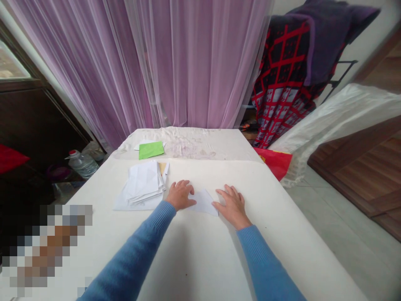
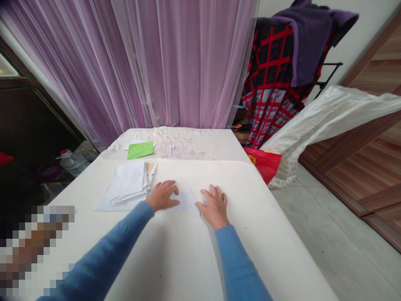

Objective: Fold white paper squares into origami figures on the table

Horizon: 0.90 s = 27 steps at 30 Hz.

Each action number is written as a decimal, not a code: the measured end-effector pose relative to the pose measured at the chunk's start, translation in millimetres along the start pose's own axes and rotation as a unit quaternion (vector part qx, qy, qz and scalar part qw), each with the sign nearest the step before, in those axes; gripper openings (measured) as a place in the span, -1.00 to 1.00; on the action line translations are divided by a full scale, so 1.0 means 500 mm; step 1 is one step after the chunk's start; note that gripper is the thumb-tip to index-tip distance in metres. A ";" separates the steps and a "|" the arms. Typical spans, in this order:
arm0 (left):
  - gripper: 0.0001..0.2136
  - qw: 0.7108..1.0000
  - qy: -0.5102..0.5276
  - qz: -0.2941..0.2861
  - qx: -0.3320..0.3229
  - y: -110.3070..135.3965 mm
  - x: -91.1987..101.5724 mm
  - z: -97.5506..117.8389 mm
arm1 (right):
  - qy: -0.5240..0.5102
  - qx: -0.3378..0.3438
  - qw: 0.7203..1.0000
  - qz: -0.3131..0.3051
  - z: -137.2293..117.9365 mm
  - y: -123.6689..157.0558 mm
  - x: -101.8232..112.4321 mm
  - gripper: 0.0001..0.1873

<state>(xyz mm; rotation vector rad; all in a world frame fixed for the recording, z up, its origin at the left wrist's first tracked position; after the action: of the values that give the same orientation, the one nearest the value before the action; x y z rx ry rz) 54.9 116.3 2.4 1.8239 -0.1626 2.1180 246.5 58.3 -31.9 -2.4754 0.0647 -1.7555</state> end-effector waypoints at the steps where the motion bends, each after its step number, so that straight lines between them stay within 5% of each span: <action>1: -0.73 1.000 -0.001 -0.004 -0.002 -0.003 0.001 0.001 | -0.001 0.002 1.000 0.003 -0.001 0.000 0.001 -0.52; 8: -0.76 1.000 -0.009 -0.025 -0.005 0.002 0.007 0.014 | -0.021 0.031 0.999 0.019 -0.020 0.005 0.003 -0.78; 16: -0.79 0.999 -0.006 -0.052 0.009 0.015 0.019 0.023 | -0.026 0.059 0.998 0.011 -0.034 0.007 0.003 -0.84; 27: -0.75 0.986 0.069 -0.120 0.094 0.011 -0.008 -0.034 | -0.043 0.101 0.994 0.019 -0.049 0.003 -0.011 -0.88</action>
<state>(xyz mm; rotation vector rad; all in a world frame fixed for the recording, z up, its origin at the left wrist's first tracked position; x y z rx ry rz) 37.6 115.7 -3.4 1.6891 0.2869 2.1341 221.6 55.8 -29.0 -2.3827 -0.0681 -1.5550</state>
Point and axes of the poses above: each hand's wrist, its own y-axis away from the middle knuckle, its own x-axis out of the back of the hand, z = x × y, the point moved 6 cm from there along -y, towards the middle knuckle, and after that the axes turned 10 degrees about x, right-handed, at the moved point
